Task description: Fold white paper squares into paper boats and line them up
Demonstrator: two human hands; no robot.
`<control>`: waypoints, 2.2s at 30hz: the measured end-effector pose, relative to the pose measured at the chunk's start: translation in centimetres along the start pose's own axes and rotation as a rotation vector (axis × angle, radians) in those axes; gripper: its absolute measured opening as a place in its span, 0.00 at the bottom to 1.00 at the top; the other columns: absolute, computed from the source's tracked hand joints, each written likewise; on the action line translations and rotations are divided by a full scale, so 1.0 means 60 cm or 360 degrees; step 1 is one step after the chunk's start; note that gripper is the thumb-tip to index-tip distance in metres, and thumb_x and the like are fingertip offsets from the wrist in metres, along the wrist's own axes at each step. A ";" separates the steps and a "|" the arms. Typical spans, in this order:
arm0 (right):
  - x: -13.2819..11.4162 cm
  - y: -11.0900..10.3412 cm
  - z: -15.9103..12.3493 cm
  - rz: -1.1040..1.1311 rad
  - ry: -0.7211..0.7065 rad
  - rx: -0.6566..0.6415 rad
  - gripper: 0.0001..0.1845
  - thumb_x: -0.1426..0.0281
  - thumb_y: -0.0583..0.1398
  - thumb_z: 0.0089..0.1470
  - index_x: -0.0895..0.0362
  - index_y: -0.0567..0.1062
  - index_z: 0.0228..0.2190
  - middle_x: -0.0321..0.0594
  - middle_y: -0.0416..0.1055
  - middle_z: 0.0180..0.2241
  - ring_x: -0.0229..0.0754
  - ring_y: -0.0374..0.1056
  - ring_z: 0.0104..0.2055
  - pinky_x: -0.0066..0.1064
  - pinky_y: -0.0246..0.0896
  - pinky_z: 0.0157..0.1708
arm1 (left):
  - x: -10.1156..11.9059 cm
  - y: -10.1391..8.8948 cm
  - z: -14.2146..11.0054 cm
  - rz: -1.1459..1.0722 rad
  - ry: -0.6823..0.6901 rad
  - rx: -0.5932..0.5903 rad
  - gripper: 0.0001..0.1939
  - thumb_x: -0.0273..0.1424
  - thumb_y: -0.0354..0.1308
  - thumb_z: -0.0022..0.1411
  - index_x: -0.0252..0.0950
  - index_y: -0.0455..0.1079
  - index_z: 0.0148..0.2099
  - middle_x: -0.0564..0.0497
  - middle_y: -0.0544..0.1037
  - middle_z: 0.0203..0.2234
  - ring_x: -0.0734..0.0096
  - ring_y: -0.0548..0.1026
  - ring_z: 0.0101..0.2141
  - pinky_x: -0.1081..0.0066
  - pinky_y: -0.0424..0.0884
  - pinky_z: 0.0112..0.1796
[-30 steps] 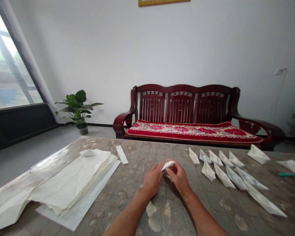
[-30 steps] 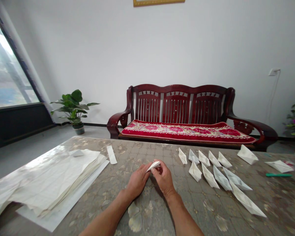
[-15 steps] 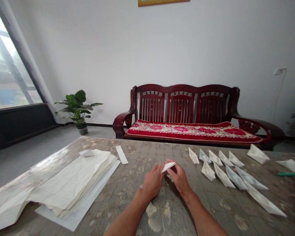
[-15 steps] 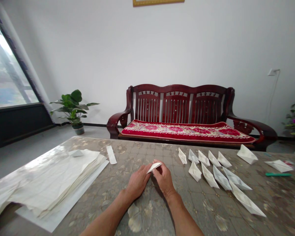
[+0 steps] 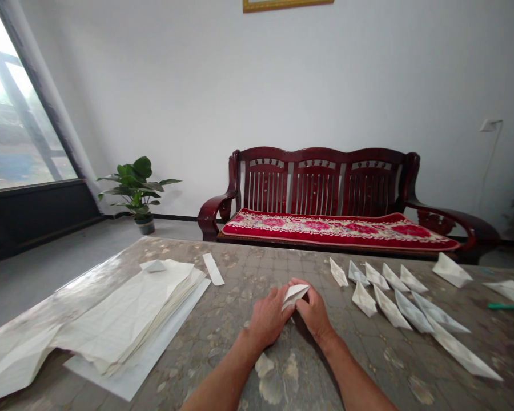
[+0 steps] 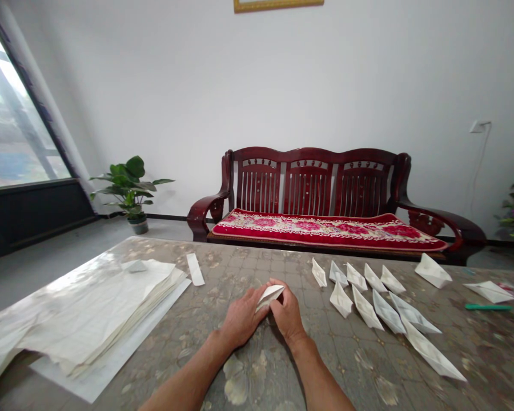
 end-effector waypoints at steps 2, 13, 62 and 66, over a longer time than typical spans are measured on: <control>0.001 -0.003 0.001 -0.0103 -0.0002 0.0040 0.22 0.70 0.58 0.41 0.58 0.76 0.42 0.45 0.77 0.43 0.48 0.72 0.47 0.39 0.65 0.51 | -0.001 0.003 0.002 0.0001 0.0019 0.0018 0.24 0.43 0.43 0.70 0.48 0.55 0.65 0.48 0.73 0.51 0.64 0.74 0.49 0.70 0.67 0.48; -0.017 0.005 -0.002 -0.0531 -0.0217 0.0069 0.18 0.71 0.54 0.48 0.56 0.77 0.40 0.43 0.77 0.41 0.45 0.72 0.45 0.37 0.65 0.49 | -0.033 -0.002 0.009 -0.0189 -0.0170 0.0204 0.19 0.28 0.42 0.68 0.43 0.67 0.56 0.51 0.77 0.48 0.68 0.75 0.47 0.71 0.66 0.50; -0.040 0.038 -0.009 -0.1168 -0.0365 -0.0426 0.24 0.83 0.53 0.48 0.50 0.81 0.38 0.39 0.77 0.38 0.42 0.67 0.43 0.30 0.58 0.45 | -0.017 -0.017 0.008 0.0135 0.0069 0.0181 0.15 0.21 0.52 0.58 0.42 0.75 0.42 0.49 0.76 0.40 0.63 0.70 0.44 0.67 0.63 0.48; -0.047 0.035 -0.014 -0.1199 -0.0402 -0.0493 0.24 0.83 0.54 0.46 0.48 0.82 0.35 0.36 0.77 0.38 0.42 0.65 0.43 0.30 0.56 0.44 | -0.010 -0.024 0.002 0.0164 0.0181 0.0086 0.13 0.24 0.54 0.60 0.42 0.77 0.41 0.48 0.75 0.41 0.61 0.69 0.44 0.65 0.64 0.47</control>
Point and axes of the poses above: each hand's wrist, its own z-axis towards the middle knuckle, its own y-axis out of the palm, x = y × z, the point moved 8 cm from there along z, towards the middle knuckle
